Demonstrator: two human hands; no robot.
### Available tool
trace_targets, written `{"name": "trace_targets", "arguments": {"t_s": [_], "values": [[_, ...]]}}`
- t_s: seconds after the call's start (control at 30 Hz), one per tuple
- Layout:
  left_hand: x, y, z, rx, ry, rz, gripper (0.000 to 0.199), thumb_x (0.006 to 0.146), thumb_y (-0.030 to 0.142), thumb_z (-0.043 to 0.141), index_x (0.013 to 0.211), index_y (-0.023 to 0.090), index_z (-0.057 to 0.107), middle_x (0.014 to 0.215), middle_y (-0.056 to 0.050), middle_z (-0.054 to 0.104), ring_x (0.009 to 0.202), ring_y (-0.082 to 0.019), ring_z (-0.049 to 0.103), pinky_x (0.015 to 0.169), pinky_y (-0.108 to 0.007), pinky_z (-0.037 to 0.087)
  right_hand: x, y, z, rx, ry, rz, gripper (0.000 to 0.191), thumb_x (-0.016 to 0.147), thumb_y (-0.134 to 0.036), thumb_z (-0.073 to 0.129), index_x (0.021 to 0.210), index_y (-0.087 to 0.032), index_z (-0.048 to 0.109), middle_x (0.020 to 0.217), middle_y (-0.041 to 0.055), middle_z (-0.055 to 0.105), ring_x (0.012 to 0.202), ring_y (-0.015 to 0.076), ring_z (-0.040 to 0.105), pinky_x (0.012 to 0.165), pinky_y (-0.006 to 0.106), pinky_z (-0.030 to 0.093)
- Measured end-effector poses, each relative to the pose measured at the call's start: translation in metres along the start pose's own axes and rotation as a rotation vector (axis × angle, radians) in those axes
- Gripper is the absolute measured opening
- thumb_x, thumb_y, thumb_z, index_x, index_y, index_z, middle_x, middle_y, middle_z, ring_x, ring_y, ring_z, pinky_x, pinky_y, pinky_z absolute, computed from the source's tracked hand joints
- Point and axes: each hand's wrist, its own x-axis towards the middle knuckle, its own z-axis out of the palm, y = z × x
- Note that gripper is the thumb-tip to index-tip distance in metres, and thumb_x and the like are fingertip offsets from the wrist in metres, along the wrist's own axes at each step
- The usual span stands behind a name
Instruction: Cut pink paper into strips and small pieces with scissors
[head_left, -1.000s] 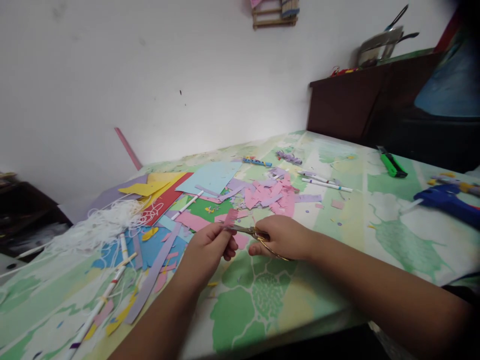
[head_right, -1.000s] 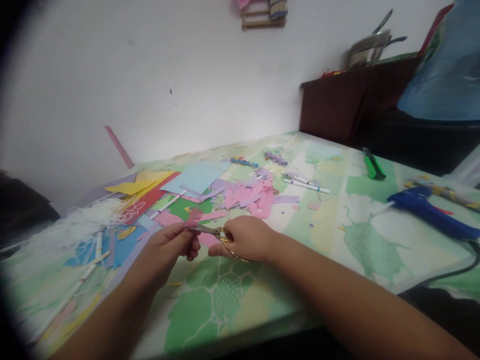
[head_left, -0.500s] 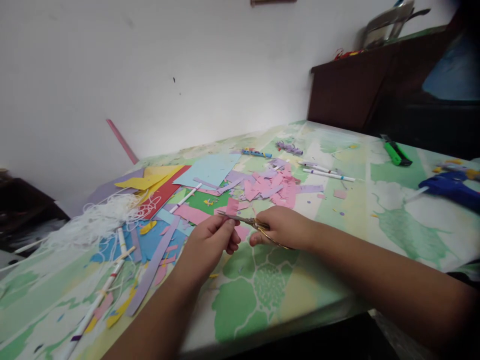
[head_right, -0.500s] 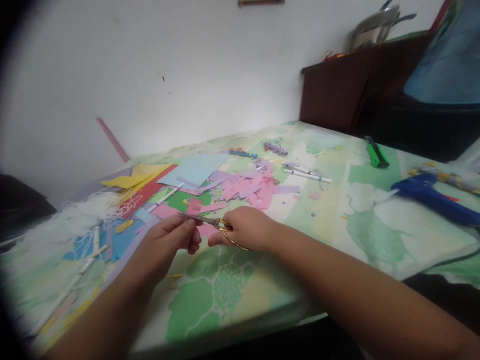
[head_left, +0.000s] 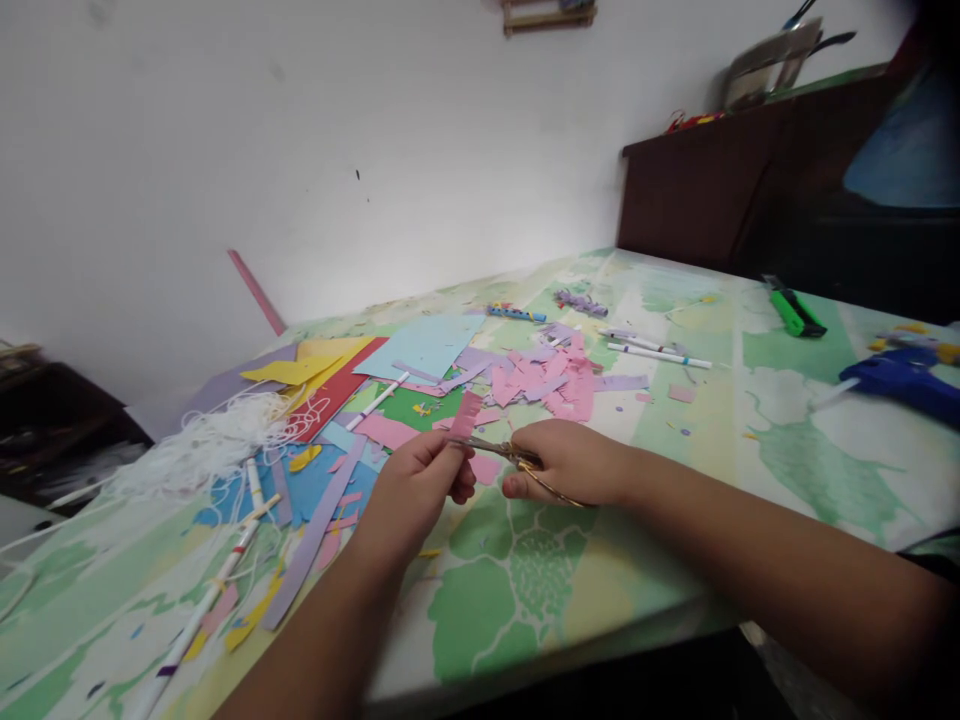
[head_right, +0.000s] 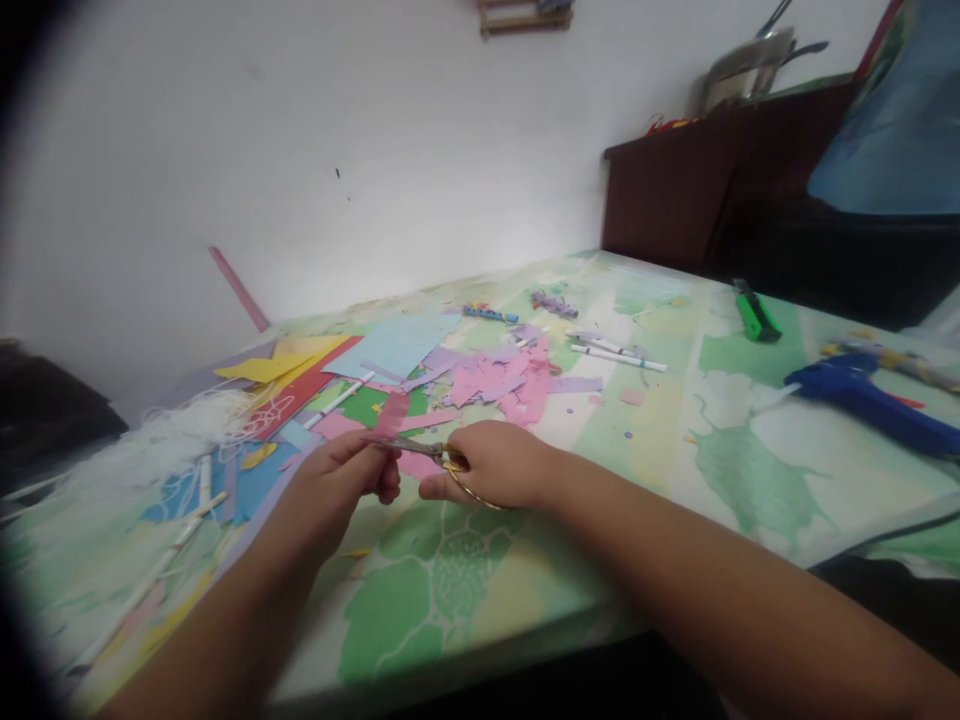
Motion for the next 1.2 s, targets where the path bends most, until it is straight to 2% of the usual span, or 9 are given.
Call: {"name": "trace_targets", "arguments": {"t_s": [0.37, 0.53, 0.7, 0.97, 1.2], "values": [[-0.002, 0.004, 0.002, 0.182, -0.032, 0.019, 0.026, 0.069, 0.023, 0.040, 0.045, 0.018, 0.049, 0.045, 0.003, 0.051, 0.050, -0.010, 0.046, 0.053, -0.021, 0.035, -0.003, -0.005, -0.002, -0.017, -0.004, -0.006, 0.049, 0.067, -0.061, 0.030, 0.068, -0.015, 0.048, 0.059, 0.0012, 0.048, 0.049, 0.0096, 0.037, 0.043, 0.020, 0.022], [-0.005, 0.012, 0.007, 0.066, 0.130, -0.013, 0.029, 0.070, 0.024, 0.039, 0.042, 0.018, 0.046, 0.039, 0.003, 0.046, 0.042, -0.009, 0.041, 0.045, -0.020, 0.033, -0.003, -0.003, -0.004, -0.008, 0.033, 0.013, 0.048, 0.068, -0.060, 0.029, 0.070, -0.016, 0.048, 0.061, 0.0016, 0.049, 0.050, 0.0096, 0.039, 0.044, 0.020, 0.022], [-0.007, 0.015, 0.008, 0.095, 0.234, 0.002, 0.028, 0.071, 0.027, 0.039, 0.048, 0.017, 0.049, 0.042, 0.002, 0.047, 0.041, -0.009, 0.039, 0.042, -0.021, 0.030, -0.003, -0.003, -0.004, 0.001, 0.008, 0.029, 0.048, 0.068, -0.060, 0.030, 0.070, -0.016, 0.048, 0.062, 0.0016, 0.050, 0.051, 0.0097, 0.039, 0.044, 0.020, 0.023], [-0.005, 0.013, 0.010, 0.140, 0.205, 0.044, 0.026, 0.069, 0.023, 0.041, 0.044, 0.018, 0.046, 0.041, 0.004, 0.046, 0.039, -0.008, 0.038, 0.041, -0.020, 0.030, -0.002, -0.004, -0.002, 0.035, -0.002, 0.022, 0.049, 0.067, -0.062, 0.029, 0.069, -0.016, 0.048, 0.061, 0.0016, 0.050, 0.049, 0.0097, 0.039, 0.042, 0.020, 0.023], [-0.003, 0.006, 0.005, 0.149, 0.086, 0.062, 0.025, 0.071, 0.028, 0.042, 0.050, 0.017, 0.049, 0.046, 0.004, 0.050, 0.043, -0.008, 0.044, 0.045, -0.020, 0.034, 0.000, -0.001, 0.000, 0.019, 0.001, 0.008, 0.049, 0.067, -0.061, 0.030, 0.067, -0.015, 0.048, 0.059, 0.0009, 0.048, 0.048, 0.0087, 0.038, 0.042, 0.020, 0.022]]}}
